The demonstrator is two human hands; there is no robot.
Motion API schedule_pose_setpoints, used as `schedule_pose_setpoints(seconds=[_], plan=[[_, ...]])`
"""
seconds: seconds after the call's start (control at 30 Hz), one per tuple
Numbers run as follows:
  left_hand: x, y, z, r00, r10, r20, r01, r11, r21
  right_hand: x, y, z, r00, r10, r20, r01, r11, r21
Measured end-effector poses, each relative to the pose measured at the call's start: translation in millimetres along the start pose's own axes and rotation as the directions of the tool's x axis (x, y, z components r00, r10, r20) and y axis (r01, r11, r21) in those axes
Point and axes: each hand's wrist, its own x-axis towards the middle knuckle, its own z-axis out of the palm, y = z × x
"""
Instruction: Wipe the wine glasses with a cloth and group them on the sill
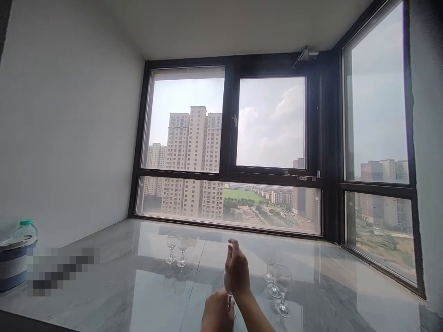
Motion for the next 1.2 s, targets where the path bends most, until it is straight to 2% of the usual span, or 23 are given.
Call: schedule_pose_setpoints(seconds=[0.1, 0.23, 0.3, 0.4, 0.47, 0.5, 0.63, 0.77, 0.83, 0.9, 0.97, 1.03, 1.1, 1.2], plan=[[2.8, -3.7, 3.7, 0.992, 0.077, -0.097, -0.073, 0.996, 0.048, 6.0, 1.5, -8.8, 1.000, -0.004, 0.011, 0.004, 1.000, -0.002], [6.1, -6.0, 6.7, 0.994, 0.059, -0.087, -0.053, 0.996, 0.074, 0.2, 5.9, -18.4, 0.989, -0.071, 0.128, 0.087, 0.988, -0.127], [7.0, -7.2, 8.3, 0.994, 0.065, -0.087, -0.058, 0.995, 0.085, -6.1, 9.6, -23.4, 0.965, -0.114, 0.238, 0.156, 0.974, -0.165], [7.7, -9.5, 11.0, 0.993, 0.062, -0.101, -0.052, 0.993, 0.105, -13.1, 16.8, -33.0, 0.900, -0.156, 0.407, 0.213, 0.972, -0.098], [7.7, -10.3, 12.5, 0.992, 0.056, -0.109, -0.044, 0.993, 0.109, -13.6, 22.1, -39.3, 0.859, -0.175, 0.481, 0.212, 0.977, -0.023], [7.6, -10.3, 13.0, 0.992, 0.057, -0.112, -0.045, 0.993, 0.107, -12.4, 24.5, -41.8, 0.853, -0.172, 0.493, 0.191, 0.982, 0.013], [7.9, -9.5, 12.8, 0.991, 0.055, -0.123, -0.043, 0.994, 0.099, -1.8, 30.1, -45.1, 0.906, -0.099, 0.412, 0.055, 0.992, 0.117], [9.8, -10.4, 12.7, 0.992, 0.058, -0.112, -0.050, 0.996, 0.075, 8.8, 29.0, -50.0, 0.980, -0.041, 0.193, 0.008, 0.986, 0.166], [10.9, -11.9, 14.0, 0.990, 0.065, -0.125, -0.058, 0.997, 0.054, 11.9, 29.2, -58.1, 0.997, -0.026, 0.069, 0.020, 0.996, 0.084], [12.9, -14.1, 15.7, 0.988, 0.051, -0.146, -0.048, 0.999, 0.023, 12.4, 31.9, -67.9, 0.999, -0.044, -0.003, 0.044, 0.995, -0.086], [16.6, -17.0, 16.8, 0.985, 0.007, -0.170, -0.010, 1.000, -0.017, 8.6, 37.3, -74.7, 0.998, -0.066, -0.005, 0.062, 0.963, -0.263], [22.1, -20.9, 16.6, 0.980, -0.059, -0.191, 0.043, 0.995, -0.086, -1.0, 44.3, -73.9, 0.997, -0.059, 0.040, 0.070, 0.920, -0.386], [28.5, -25.7, 15.5, 0.969, -0.107, -0.223, 0.065, 0.980, -0.186, -16.9, 51.9, -64.0, 0.992, -0.026, 0.124, 0.079, 0.891, -0.446], [36.3, -33.4, 13.9, 0.953, -0.131, -0.274, 0.048, 0.956, -0.288, -46.6, 62.1, -36.6, 0.963, 0.079, 0.259, 0.048, 0.892, -0.450]])
